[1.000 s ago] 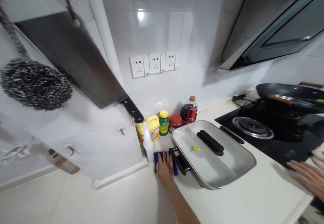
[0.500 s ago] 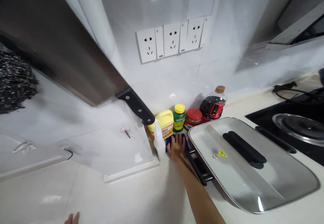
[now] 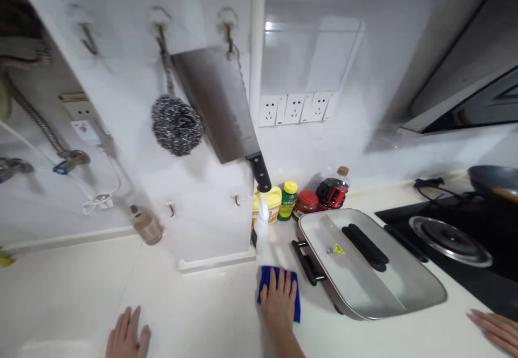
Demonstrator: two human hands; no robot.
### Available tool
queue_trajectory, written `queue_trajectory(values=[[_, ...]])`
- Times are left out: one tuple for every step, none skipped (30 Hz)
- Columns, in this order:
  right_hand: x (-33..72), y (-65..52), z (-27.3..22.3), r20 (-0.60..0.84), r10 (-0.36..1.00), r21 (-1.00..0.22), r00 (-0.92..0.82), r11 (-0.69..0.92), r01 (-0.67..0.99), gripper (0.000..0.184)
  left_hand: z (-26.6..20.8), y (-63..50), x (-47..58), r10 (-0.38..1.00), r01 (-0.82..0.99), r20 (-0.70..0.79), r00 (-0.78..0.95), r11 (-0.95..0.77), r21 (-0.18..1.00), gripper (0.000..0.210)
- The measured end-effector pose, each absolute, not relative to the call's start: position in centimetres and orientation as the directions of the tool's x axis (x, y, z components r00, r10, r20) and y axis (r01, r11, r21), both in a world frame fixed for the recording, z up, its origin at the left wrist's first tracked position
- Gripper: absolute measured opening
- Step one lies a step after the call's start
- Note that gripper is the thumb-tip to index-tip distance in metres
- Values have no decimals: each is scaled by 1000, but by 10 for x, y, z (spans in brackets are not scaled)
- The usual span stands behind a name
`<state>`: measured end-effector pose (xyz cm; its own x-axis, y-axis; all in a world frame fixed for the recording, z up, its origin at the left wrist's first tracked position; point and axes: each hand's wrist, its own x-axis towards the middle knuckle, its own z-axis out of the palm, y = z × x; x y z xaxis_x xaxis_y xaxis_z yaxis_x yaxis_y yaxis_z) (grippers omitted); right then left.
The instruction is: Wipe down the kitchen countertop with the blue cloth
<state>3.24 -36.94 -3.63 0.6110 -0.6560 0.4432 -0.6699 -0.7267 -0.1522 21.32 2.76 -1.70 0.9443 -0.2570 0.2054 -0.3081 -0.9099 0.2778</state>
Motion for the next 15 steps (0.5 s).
queue_trajectory(values=[[25,-350,-39,450,-653,-168,609,-732,-660,57,-15,26,212,-259,-314,216,941,-909,276,72],[20,-329,-41,454,-645,-183,615,-743,-643,58,-13,24,210,-261,-319,229,938,-907,274,71],[17,-307,-42,456,-638,-204,620,-753,-625,59,-13,23,209,-262,-325,244,934,-906,272,70],[16,-286,-42,453,-634,-231,626,-762,-605,60,-12,23,208,-263,-331,260,929,-904,270,69],[15,-264,-40,446,-628,-260,638,-773,-579,61,-12,22,206,-263,-338,278,924,-902,269,69],[16,-245,-38,436,-616,-291,656,-786,-545,62,-12,23,205,-265,-345,294,918,-900,268,68],[16,-228,-34,422,-591,-322,687,-806,-496,62,-12,24,204,-271,-354,304,913,-896,267,67],[15,-214,-30,406,-548,-352,731,-832,-428,61,-12,25,204,-279,-363,307,910,-893,267,66],[12,-204,-27,391,-492,-388,778,-854,-346,60,-11,26,204,-284,-366,300,911,-891,268,65],[7,-198,-25,383,-446,-433,809,-860,-269,58,-11,27,205,-280,-358,286,916,-893,272,63],[0,-197,-24,390,-428,-486,815,-848,-213,54,-10,25,206,-276,-347,267,923,-896,276,62],[-10,-199,-25,407,-447,-537,797,-822,-187,51,-8,21,207,-285,-351,249,926,-893,282,60],[-23,-205,-28,429,-496,-581,755,-792,-190,47,-7,14,206,-317,-380,240,917,-878,292,57],[-37,-213,-32,447,-563,-613,695,-759,-220,45,-5,4,203,-377,-440,243,894,-844,308,55],[-53,-223,-37,461,-618,-624,637,-736,-263,43,-4,-9,197,-463,-528,258,848,-784,326,52]])
